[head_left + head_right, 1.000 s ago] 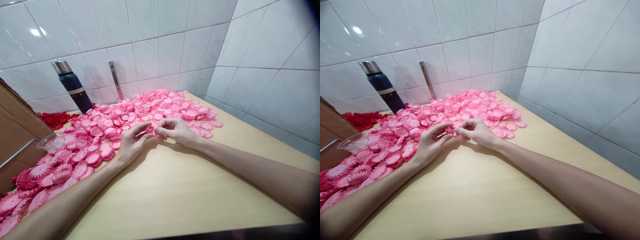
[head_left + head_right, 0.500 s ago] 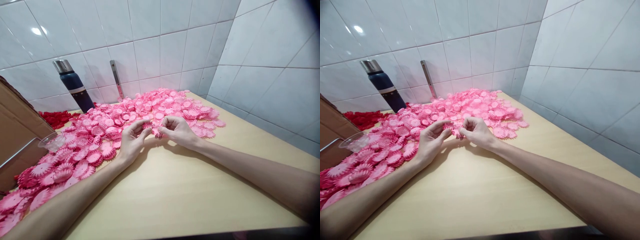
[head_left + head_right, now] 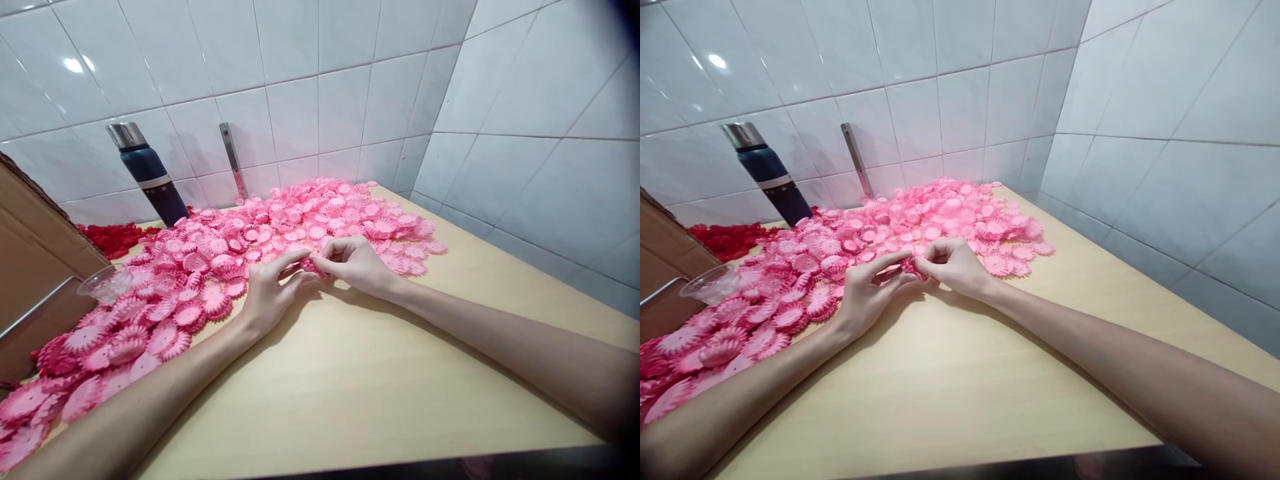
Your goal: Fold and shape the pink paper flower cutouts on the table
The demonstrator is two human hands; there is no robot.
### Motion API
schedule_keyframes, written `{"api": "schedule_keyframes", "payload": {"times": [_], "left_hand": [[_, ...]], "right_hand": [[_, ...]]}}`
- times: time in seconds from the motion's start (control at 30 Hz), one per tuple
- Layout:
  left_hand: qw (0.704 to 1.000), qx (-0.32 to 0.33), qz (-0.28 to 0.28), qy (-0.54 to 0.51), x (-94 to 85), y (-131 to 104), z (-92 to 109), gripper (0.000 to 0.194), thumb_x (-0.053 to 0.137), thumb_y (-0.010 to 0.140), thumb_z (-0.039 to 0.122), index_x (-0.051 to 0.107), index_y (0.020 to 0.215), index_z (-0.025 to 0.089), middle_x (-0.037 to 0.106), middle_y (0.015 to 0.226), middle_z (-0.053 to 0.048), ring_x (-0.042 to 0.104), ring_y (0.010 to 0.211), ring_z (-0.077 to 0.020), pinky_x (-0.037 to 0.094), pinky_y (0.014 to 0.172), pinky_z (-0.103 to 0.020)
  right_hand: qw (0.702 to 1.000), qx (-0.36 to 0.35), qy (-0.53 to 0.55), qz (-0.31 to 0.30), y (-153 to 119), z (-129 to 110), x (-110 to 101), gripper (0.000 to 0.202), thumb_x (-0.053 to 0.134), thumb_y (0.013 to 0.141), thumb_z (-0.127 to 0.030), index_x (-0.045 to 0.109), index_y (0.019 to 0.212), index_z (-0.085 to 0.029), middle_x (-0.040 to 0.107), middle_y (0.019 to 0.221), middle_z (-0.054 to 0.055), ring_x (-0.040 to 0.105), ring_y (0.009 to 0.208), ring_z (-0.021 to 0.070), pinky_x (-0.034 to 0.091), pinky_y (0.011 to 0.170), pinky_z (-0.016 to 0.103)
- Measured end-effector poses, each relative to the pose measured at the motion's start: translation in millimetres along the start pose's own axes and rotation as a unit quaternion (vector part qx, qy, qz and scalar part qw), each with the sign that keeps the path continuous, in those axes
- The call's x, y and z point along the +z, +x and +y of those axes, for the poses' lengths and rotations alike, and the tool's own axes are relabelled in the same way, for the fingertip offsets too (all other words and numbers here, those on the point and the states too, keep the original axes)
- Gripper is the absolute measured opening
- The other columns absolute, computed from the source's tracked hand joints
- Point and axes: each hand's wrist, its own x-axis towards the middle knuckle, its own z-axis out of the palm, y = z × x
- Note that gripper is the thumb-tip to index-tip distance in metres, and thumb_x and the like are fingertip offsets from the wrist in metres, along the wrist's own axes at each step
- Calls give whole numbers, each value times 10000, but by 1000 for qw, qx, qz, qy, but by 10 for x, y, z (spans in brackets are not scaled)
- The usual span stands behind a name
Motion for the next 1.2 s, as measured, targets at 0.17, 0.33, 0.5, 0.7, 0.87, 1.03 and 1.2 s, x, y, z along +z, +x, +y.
{"api": "schedule_keyframes", "payload": {"times": [0.17,0.33,0.5,0.7,0.87,1.03,1.2], "left_hand": [[994,-72,52,-61,19,43,-24,308,741,720,327,710,973,155,736,950,-63,697,906,-223,562,835,-320],[955,-167,133,-206,-44,137,-190,320,772,674,388,691,849,132,721,780,-48,687,741,-168,570,781,-327],[937,-150,143,-280,-65,176,-221,390,812,629,362,687,915,128,722,820,-43,689,812,-156,533,907,-367],[924,-161,145,-314,-40,175,-168,378,815,626,265,671,946,125,690,862,-40,671,827,-158,547,891,-392],[921,-177,133,-319,-59,188,-171,405,742,681,217,618,1060,146,633,885,-40,651,798,-150,576,801,-374],[949,-143,53,-276,-77,153,-144,353,684,751,244,583,1085,186,615,1046,-65,627,726,-120,576,677,-310],[962,-138,-34,-232,-92,115,-86,231,673,769,270,596,970,184,615,1057,-47,629,725,-123,571,652,-291]], "right_hand": [[1000,-5,-15,-20,8,10,17,334,688,767,-398,505,593,-179,635,614,30,618,579,144,479,516,254],[999,-5,32,-35,-19,-20,37,374,698,762,-373,422,575,-204,560,551,-8,638,625,168,525,534,281],[999,-5,44,-17,-19,-35,21,336,733,732,-434,552,627,-171,661,782,65,660,765,195,558,629,310],[994,0,60,90,43,79,-38,346,809,632,-399,566,726,-171,618,651,-12,616,620,131,523,569,256],[994,17,98,51,30,72,-22,392,835,609,-328,541,821,-180,632,660,-23,640,668,142,574,608,284],[993,29,102,44,20,23,1,444,831,610,-389,500,830,-190,549,558,-73,591,576,122,590,573,318],[997,24,70,39,29,43,0,455,799,651,-421,483,882,-190,541,537,-80,538,507,95,502,487,242]]}}
